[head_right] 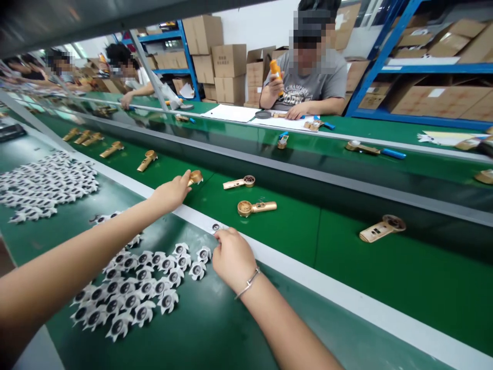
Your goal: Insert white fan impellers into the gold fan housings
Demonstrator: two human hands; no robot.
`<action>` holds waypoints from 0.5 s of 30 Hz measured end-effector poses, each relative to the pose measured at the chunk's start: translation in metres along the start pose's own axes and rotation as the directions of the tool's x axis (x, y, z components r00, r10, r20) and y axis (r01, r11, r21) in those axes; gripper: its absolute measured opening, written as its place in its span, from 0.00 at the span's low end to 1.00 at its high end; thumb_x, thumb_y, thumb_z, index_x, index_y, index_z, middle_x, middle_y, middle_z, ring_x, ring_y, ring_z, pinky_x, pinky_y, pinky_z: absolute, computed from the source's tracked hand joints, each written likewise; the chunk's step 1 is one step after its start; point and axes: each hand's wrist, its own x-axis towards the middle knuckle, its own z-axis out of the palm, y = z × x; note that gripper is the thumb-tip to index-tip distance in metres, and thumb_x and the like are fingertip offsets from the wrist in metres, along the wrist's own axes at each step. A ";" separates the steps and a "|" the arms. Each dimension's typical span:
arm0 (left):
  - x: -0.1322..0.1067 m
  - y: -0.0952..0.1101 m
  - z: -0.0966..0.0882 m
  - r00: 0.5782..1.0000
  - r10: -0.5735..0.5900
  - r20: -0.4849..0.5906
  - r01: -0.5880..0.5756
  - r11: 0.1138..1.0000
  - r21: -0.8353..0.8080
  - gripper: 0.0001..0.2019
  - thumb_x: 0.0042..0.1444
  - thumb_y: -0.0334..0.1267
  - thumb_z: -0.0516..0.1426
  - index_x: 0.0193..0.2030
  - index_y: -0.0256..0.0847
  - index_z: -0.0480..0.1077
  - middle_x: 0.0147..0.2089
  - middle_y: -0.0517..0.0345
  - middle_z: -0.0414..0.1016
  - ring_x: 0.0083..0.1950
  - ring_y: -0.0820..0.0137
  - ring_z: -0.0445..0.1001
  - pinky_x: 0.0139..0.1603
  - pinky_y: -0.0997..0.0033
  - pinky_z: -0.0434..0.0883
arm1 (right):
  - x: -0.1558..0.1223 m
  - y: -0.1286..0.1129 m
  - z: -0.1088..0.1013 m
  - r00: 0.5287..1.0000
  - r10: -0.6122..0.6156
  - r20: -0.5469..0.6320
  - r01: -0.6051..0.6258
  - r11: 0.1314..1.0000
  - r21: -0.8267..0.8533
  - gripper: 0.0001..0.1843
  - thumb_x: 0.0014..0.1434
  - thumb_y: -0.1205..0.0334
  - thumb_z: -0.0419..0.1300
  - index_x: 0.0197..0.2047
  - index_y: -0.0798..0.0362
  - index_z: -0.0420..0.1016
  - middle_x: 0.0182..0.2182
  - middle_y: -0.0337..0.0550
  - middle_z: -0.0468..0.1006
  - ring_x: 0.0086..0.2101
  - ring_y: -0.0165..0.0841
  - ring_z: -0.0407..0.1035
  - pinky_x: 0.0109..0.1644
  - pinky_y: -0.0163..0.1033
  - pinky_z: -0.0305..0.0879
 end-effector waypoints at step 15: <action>0.071 0.109 0.016 0.985 0.164 0.048 -0.157 0.980 -0.122 0.18 0.65 0.43 0.58 0.58 0.38 0.68 0.58 0.47 0.72 0.54 0.60 0.75 0.53 0.52 0.75 | 0.020 -0.001 0.014 0.996 -0.046 -0.071 0.017 0.932 -0.363 0.13 0.68 0.58 0.60 0.53 0.54 0.74 0.50 0.46 0.77 0.42 0.35 0.75 0.45 0.45 0.75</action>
